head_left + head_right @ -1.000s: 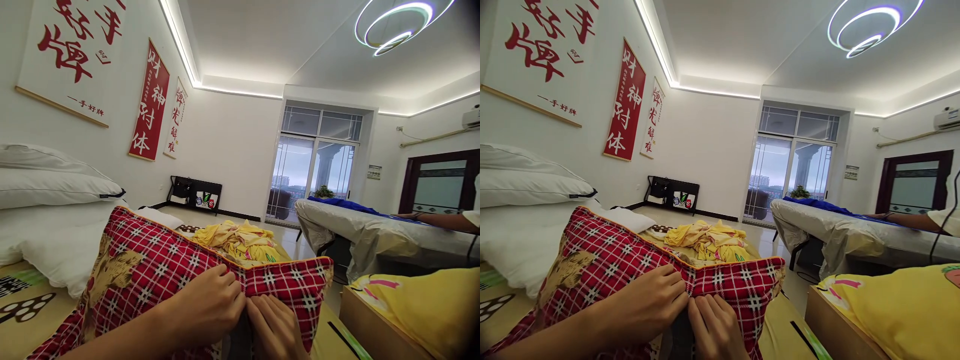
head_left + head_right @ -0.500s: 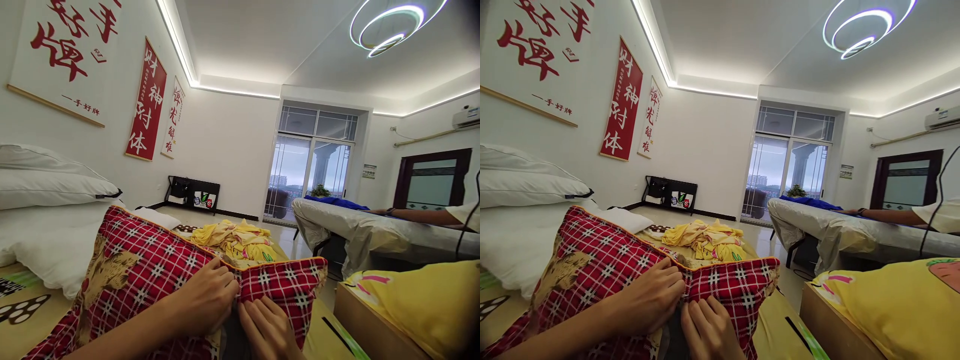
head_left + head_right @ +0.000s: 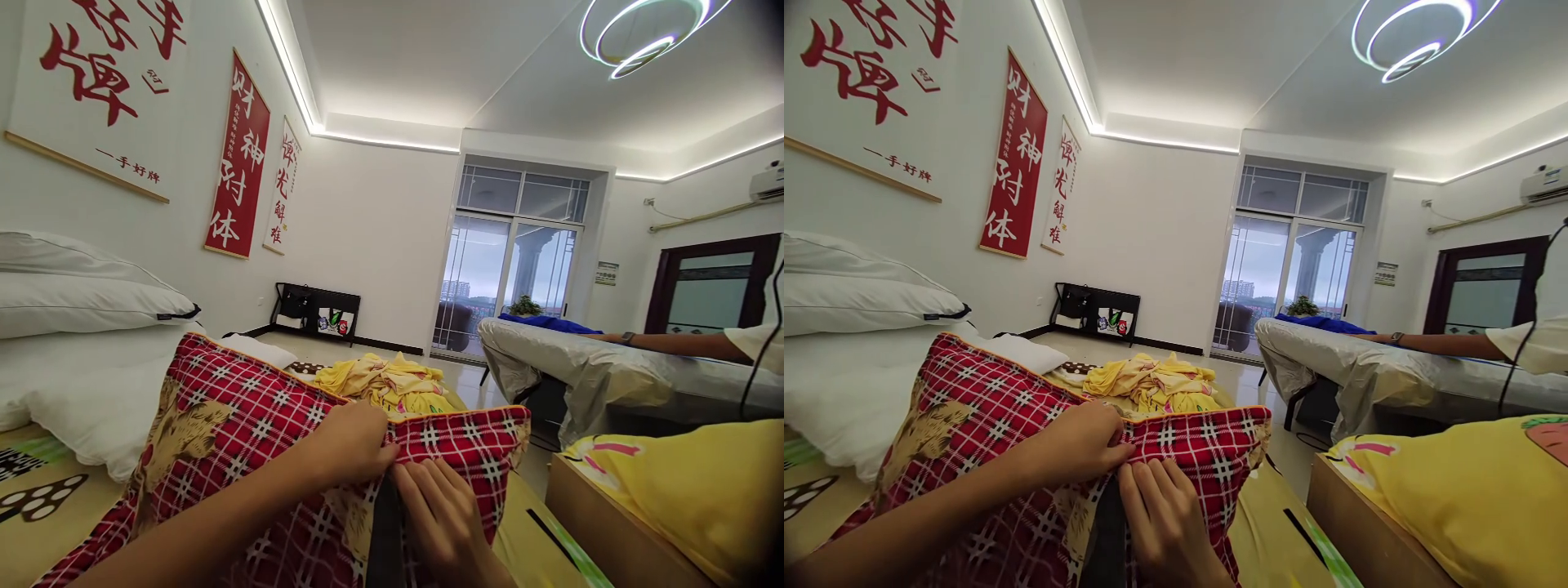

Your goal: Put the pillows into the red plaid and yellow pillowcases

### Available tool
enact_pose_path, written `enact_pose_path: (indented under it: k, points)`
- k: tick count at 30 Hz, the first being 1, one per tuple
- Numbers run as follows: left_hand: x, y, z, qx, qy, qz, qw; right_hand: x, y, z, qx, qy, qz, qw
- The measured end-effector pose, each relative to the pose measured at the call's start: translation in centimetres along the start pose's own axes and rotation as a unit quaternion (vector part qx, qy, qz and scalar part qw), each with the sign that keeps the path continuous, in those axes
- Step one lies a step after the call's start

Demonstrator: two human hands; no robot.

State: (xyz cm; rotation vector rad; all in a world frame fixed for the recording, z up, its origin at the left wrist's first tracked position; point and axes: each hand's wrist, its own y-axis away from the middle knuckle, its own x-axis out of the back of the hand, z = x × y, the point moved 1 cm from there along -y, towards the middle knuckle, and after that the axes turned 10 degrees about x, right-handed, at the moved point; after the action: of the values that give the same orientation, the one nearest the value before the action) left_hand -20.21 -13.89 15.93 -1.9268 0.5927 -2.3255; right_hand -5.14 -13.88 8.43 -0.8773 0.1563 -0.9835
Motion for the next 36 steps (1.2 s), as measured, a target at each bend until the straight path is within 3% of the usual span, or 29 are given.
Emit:
enact_pose_path:
  k: [3,12,17,20,22,24,26,27,31,36]
  points:
    - [-0.4,-0.9,0.3,-0.005,0.003,-0.004,1.0,-0.3,0.0,0.2,-0.003,-0.001,-0.003,1.0]
    - [-2.9,-5.7,-0.9,0.065,-0.024,0.097,0.993,-3.3,0.1,1.4,0.003,0.008,-0.081,0.997]
    - [-4.0,-9.0,-2.6,0.1,-0.036,0.119,0.987,-4.1,1.8,0.1,0.022,-0.031,-0.099,0.994]
    - [-4.8,-8.9,-3.3,0.09,-0.051,0.12,0.987,-4.3,3.2,-0.6,0.029,-0.059,-0.102,0.993]
    - [-5.5,-7.6,-3.5,0.031,-0.06,0.123,0.99,-4.5,3.9,-0.4,0.013,-0.077,-0.103,0.992]
    - [-6.3,-6.0,-3.7,-0.106,-0.059,0.109,0.987,-4.6,4.3,0.2,-0.013,-0.089,-0.101,0.991]
    - [-7.0,-4.5,-4.0,-0.248,-0.05,0.076,0.965,-4.8,4.2,0.9,-0.025,-0.088,-0.093,0.991]
    - [-7.2,-4.0,-4.3,-0.289,-0.044,0.061,0.954,-4.8,4.0,1.2,-0.024,-0.083,-0.089,0.992]
    - [-7.1,-4.0,-5.3,-0.289,-0.062,0.052,0.954,-4.8,3.3,1.9,-0.022,-0.064,-0.1,0.993]
    - [-6.6,-5.0,-5.5,-0.311,-0.136,0.088,0.937,-4.4,3.1,1.9,-0.032,-0.061,-0.126,0.99]
